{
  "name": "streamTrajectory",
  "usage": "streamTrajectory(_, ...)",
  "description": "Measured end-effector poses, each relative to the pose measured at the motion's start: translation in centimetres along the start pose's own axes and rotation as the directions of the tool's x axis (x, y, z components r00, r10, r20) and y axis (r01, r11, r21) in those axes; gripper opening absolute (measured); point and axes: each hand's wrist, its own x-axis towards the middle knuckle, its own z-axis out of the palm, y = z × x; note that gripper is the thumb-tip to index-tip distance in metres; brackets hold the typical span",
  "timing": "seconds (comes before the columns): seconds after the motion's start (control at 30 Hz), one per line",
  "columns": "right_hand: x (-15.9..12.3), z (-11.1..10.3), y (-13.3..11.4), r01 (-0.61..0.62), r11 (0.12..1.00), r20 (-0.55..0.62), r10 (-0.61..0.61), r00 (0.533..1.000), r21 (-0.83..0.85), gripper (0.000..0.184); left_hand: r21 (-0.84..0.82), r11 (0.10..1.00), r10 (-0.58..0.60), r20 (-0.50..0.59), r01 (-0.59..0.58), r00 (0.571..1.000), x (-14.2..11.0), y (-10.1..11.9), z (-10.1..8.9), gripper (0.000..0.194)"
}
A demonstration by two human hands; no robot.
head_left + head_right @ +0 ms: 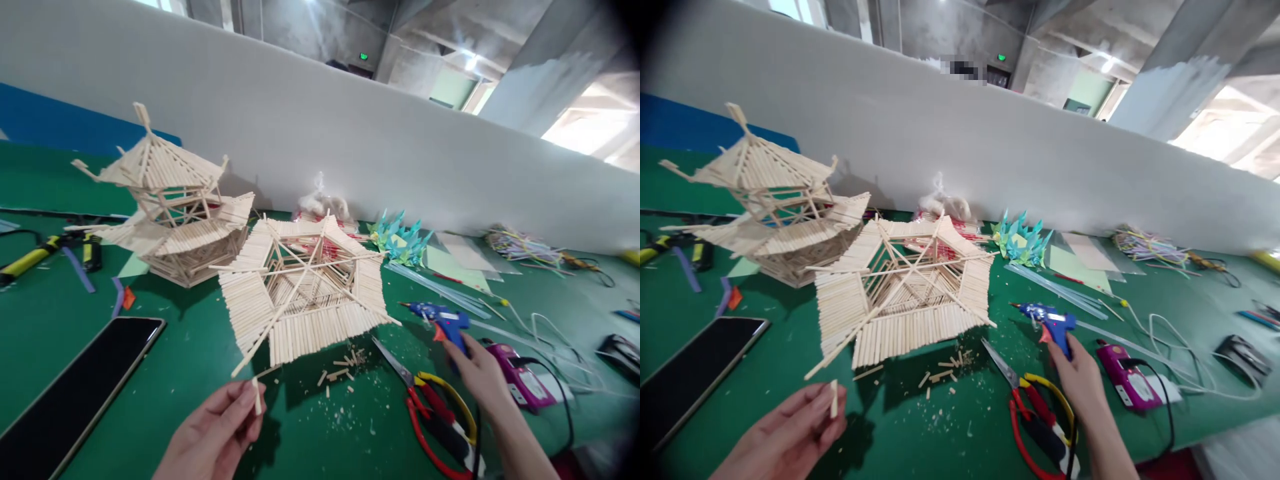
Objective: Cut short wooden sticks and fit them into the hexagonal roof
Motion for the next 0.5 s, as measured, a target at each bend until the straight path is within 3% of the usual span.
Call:
streamTrajectory(0.13, 1.0, 1.9, 0.3, 0.03, 0.989, 0.079, -0.019, 0.997, -0.142, 0.036, 0.005, 1.0, 0.003, 0.007, -0.003, 1.0, -0.6, 0.2, -0.1, 0.011)
streamTrajectory(0.27, -0.1, 2.0, -1.2, 0.074, 0.974, -0.015, -0.079, 0.997, -0.212, 0.045, -0.005, 1.0, -0.01, -0.016, 0.01, 1.0, -1.7, 0.8, 0.6, 0.013)
streamTrajectory(0.33, -1.9, 1.6, -3.5, 0.122, 0.981, -0.043, -0.13, 0.991, -0.152, 0.042, -0.016, 1.0, -0.026, 0.002, 0.026, 1.0, -2.2, 1.0, 1.1, 0.012)
streamTrajectory(0.4, -4.2, 1.4, -7.0, 0.278, 0.959, -0.03, -0.276, 0.961, 0.054, 0.031, -0.037, 0.998, -0.041, 0.034, 0.042, 0.999, -2.4, 1.2, 1.8, 0.014)
streamTrajectory(0.43, -5.4, 1.5, -9.0, 0.422, 0.899, 0.036, -0.428, 0.903, 0.114, 0.023, -0.048, 0.998, -0.046, 0.052, 0.048, 0.998, -2.5, 1.3, 2.1, 0.014)
streamTrajectory(0.47, -6.5, 1.9, -11.1, 0.561, 0.801, 0.1, -0.588, 0.803, 0.208, 0.019, -0.062, 0.997, -0.049, 0.06, 0.052, 0.997, -2.6, 1.3, 2.4, 0.015)
streamTrajectory(0.5, -7.5, 2.4, -13.0, 0.663, 0.676, 0.166, -0.729, 0.664, 0.321, 0.024, -0.071, 0.996, -0.052, 0.061, 0.057, 0.997, -2.7, 1.4, 2.7, 0.014)
